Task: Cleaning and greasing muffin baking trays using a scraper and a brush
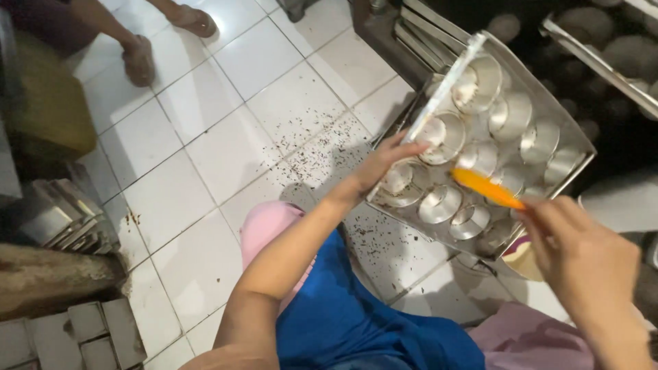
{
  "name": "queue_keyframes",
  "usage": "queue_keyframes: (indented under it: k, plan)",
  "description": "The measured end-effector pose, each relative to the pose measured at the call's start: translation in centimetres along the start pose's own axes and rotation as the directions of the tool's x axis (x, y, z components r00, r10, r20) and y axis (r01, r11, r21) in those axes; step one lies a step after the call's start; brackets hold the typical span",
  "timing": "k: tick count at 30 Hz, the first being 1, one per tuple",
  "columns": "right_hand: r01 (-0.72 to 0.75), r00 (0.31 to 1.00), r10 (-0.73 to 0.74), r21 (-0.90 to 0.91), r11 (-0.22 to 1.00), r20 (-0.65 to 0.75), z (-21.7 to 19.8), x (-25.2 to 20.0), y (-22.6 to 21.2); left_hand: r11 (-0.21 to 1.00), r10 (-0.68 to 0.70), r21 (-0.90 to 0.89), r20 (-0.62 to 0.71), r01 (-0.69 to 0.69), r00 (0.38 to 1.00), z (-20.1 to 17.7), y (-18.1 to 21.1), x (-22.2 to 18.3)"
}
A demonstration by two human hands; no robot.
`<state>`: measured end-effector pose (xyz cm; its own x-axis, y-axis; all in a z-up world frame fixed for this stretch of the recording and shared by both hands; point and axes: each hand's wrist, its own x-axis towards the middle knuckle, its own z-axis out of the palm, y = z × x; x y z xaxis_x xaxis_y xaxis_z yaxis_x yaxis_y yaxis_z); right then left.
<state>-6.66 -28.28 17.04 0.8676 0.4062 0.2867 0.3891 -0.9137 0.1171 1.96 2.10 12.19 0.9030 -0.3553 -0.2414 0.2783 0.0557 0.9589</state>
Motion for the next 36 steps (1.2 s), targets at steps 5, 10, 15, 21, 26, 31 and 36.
queue_keyframes:
  k: [5,10,15,21,26,31,36]
  plan:
    - [0.117,0.99,-0.119,-0.033,0.993,-0.08,-1.0,1.1,-4.5,0.998,0.058,-0.032,-0.035,-0.059,0.998,0.3,0.3,-1.0]
    - [0.213,0.964,-0.242,-0.227,0.95,-0.107,-1.6,2.2,-7.7,0.986,0.161,0.048,0.034,-0.162,0.986,1.4,0.8,-1.4]
    - [0.179,0.984,-0.18,-0.194,0.965,0.011,-0.9,2.2,-9.3,0.914,0.158,0.374,0.031,-0.158,0.987,2.0,1.0,-2.1]
    - [-0.096,0.923,-0.072,0.407,0.908,0.378,1.8,2.4,-7.6,0.945,0.326,0.011,0.066,-0.328,0.943,0.7,-1.1,-0.4]
    - [-0.141,0.953,0.032,0.346,0.928,0.302,0.2,1.9,-8.6,0.941,0.289,-0.166,-0.066,-0.296,0.955,0.8,-0.9,-0.8]
    - [-0.025,0.99,-0.016,0.287,0.957,0.139,-0.4,1.8,-9.1,0.938,0.248,-0.204,-0.172,-0.281,0.953,2.3,1.1,-1.9]
    - [0.187,0.981,-0.192,-0.163,0.969,-0.013,-3.4,2.6,-7.3,0.871,0.488,-0.042,-0.044,-0.489,0.872,0.2,-1.7,0.3]
